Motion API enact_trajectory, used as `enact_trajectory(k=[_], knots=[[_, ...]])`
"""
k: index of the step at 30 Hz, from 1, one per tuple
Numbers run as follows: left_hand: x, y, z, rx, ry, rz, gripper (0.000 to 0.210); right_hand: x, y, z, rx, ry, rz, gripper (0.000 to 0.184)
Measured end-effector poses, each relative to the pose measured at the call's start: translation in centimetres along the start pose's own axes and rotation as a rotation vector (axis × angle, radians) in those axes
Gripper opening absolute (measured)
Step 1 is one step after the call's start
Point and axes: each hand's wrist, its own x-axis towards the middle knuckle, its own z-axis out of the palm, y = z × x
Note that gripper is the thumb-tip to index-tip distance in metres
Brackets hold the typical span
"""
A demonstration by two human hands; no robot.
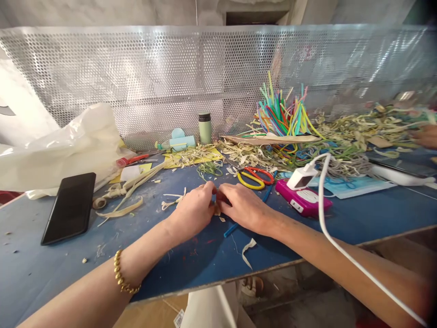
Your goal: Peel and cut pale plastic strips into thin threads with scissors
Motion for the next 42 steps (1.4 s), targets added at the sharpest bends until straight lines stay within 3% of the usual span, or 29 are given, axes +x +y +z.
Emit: enact_trajectory(k=[3, 6, 9, 13, 16, 23, 34, 42], knots=[[-0.3, -0.2, -0.8, 0.045, 0.017, 0.076, 0.022, -0.1, 0.1, 0.0, -0.063, -0.009, -0.066, 0.008], [-0.5, -0.4, -1.4, -0.008, -0.055, 0.137, 0.017, -0.1, 0.1, 0.1, -0.080, -0.003, -0.062, 0.007], [-0.3, -0.6, -1.2, -0.049, -0.107, 0.175, 0.009, 0.0, 0.1, 0.2, -0.064, -0.018, -0.011, 0.009], [-0.1, -0.7, -0.4, -0.035, -0.088, 0.182, 0.007, 0.1, 0.4, 0.2, -0.004, 0.025, 0.030, 0.008], [-0.3, -0.3, -0.3, 0.070, -0.090, 0.242, 0.014, -0.2, 0.8, -0.3, 0.056, 0.063, -0.006, 0.007], [-0.9, 0.2, -0.1, 0.349, -0.059, 0.379, 0.024, -1.0, 1.1, -1.2, 0.146, -0.042, -0.115, 0.012], [-0.6, -0.5, 0.0, 0.090, -0.018, 0.263, 0.017, -0.9, 0.4, -1.3, 0.038, -0.023, -0.080, 0.009], [-0.4, -1.0, -0.2, -0.045, -0.024, 0.141, 0.005, -0.7, 0.8, -0.7, 0.128, 0.003, -0.059, 0.011]])
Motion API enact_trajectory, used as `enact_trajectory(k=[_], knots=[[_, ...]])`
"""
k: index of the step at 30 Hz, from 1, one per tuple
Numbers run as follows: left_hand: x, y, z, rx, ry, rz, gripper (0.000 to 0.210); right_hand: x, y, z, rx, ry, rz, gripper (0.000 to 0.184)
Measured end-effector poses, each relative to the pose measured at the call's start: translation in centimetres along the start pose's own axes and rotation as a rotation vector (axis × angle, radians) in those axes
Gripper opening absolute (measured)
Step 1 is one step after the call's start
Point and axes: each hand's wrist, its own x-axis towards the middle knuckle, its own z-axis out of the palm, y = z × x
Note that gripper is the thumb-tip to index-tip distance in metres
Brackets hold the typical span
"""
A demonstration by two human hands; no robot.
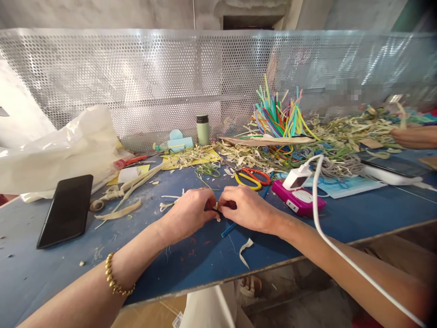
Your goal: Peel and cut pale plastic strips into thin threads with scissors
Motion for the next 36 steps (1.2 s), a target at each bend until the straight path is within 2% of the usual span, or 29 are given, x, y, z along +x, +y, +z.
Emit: enact_trajectory(k=[2, 5, 9, 13, 22, 31, 36], knots=[[0.0, 0.0, 0.2, 0.014, 0.034, 0.011, 0.002, 0.0, 0.1, 0.1, 0.022, 0.000, 0.002, 0.012], [0.0, 0.1, 0.4, 0.026, 0.048, 0.053, 0.013, -0.1, 0.2, 0.0, 0.019, 0.009, -0.013, 0.013], [-0.1, 0.1, 0.3, 0.042, 0.036, 0.090, 0.019, -0.3, 0.1, -0.1, -0.015, 0.005, -0.043, 0.012], [-0.1, -0.1, 0.4, 0.032, 0.012, 0.134, 0.021, -0.3, 0.1, 0.0, 0.066, -0.013, 0.002, 0.010], [-0.2, 0.3, 0.2, 0.052, 0.020, 0.062, 0.018, -0.2, -0.6, -0.4, 0.123, -0.048, 0.016, 0.004], [-0.2, 0.9, -0.3, -0.033, -0.010, -0.040, 0.014, -0.1, -0.2, -0.1, 0.055, -0.053, -0.049, 0.015], [0.0, 0.9, -0.2, -0.084, -0.044, -0.085, 0.014, -0.2, -0.1, 0.1, 0.081, -0.087, -0.021, 0.015]])
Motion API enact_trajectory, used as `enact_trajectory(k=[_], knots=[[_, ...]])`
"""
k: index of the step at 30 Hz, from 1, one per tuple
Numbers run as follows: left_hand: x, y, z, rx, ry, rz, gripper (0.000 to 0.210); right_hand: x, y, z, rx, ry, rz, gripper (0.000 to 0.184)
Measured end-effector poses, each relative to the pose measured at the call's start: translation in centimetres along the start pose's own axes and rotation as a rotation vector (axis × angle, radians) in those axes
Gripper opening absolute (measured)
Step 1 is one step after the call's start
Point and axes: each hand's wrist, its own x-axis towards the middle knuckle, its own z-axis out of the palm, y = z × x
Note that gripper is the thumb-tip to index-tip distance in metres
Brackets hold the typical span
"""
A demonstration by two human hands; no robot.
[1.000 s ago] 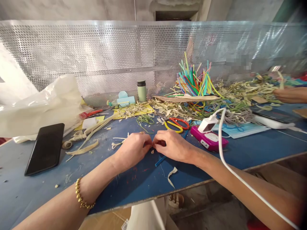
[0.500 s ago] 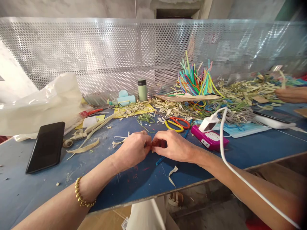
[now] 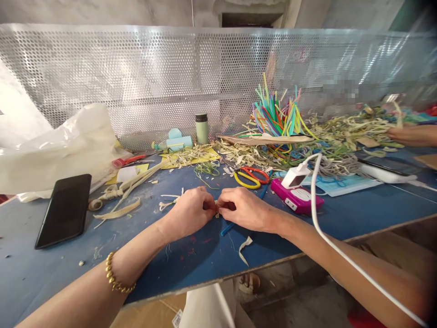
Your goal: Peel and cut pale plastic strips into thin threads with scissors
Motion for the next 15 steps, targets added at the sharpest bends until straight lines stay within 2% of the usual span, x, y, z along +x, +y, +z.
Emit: enact_trajectory(k=[9, 15], knots=[[0.4, 0.3, 0.1, 0.073, -0.011, -0.039, 0.017, 0.6, -0.4, -0.1, 0.017, -0.050, 0.140, 0.015], [0.8, 0.2, 0.0, 0.050, -0.061, -0.078, 0.016, 0.8, -0.9, -0.4, 0.037, -0.058, 0.185, 0.012]])
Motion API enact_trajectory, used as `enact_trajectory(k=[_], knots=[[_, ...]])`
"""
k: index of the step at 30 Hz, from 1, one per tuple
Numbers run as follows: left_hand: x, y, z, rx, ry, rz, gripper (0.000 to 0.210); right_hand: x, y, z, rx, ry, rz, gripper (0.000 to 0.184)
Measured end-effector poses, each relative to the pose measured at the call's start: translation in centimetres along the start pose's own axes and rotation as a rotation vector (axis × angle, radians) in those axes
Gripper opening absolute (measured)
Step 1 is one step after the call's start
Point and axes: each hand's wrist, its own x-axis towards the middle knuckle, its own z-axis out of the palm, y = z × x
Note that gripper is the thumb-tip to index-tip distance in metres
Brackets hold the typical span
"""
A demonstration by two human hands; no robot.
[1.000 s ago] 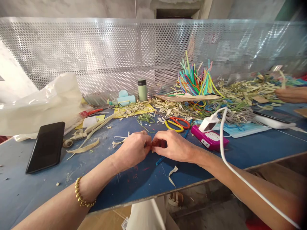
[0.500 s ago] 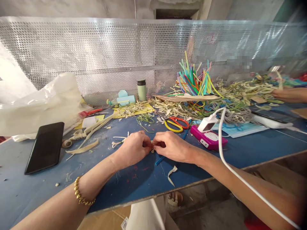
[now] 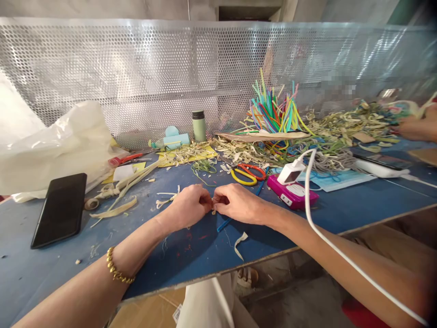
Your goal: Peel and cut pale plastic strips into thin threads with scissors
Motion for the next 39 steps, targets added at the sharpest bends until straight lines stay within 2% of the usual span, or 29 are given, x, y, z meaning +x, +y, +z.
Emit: enact_trajectory(k=[4, 7, 12, 19, 26, 32, 35, 39], knots=[[0.3, 0.2, 0.0, 0.018, -0.019, -0.039, 0.016, 0.1, -0.1, -0.1, 0.023, 0.003, 0.057, 0.009], [0.4, 0.4, 0.0, 0.044, -0.017, -0.041, 0.015, 0.1, 0.2, 0.2, -0.003, 0.014, 0.047, 0.008], [0.4, 0.6, 0.1, 0.072, -0.007, -0.086, 0.011, -0.5, 0.6, 0.7, -0.138, 0.060, -0.089, 0.008], [-0.1, 0.3, 0.6, 0.038, 0.062, -0.041, 0.012, -1.1, 0.6, 0.4, -0.464, 0.066, -0.357, 0.013], [-0.7, -0.5, 0.9, 0.181, 0.116, 0.127, 0.021, -1.5, 0.4, 0.3, -0.559, 0.069, -0.484, 0.019], [-1.0, -0.3, 0.7, 0.211, 0.125, 0.101, 0.022, -2.2, -1.6, 0.4, -0.768, 0.029, -0.521, 0.027], [-0.9, -0.2, 0.6, 0.197, 0.122, 0.086, 0.022, -1.8, -1.2, 0.4, -0.741, 0.043, -0.535, 0.025], [-0.8, -0.1, 0.5, 0.146, 0.108, 0.061, 0.021, -0.6, 0.1, 0.0, -0.589, 0.022, -0.506, 0.013]])
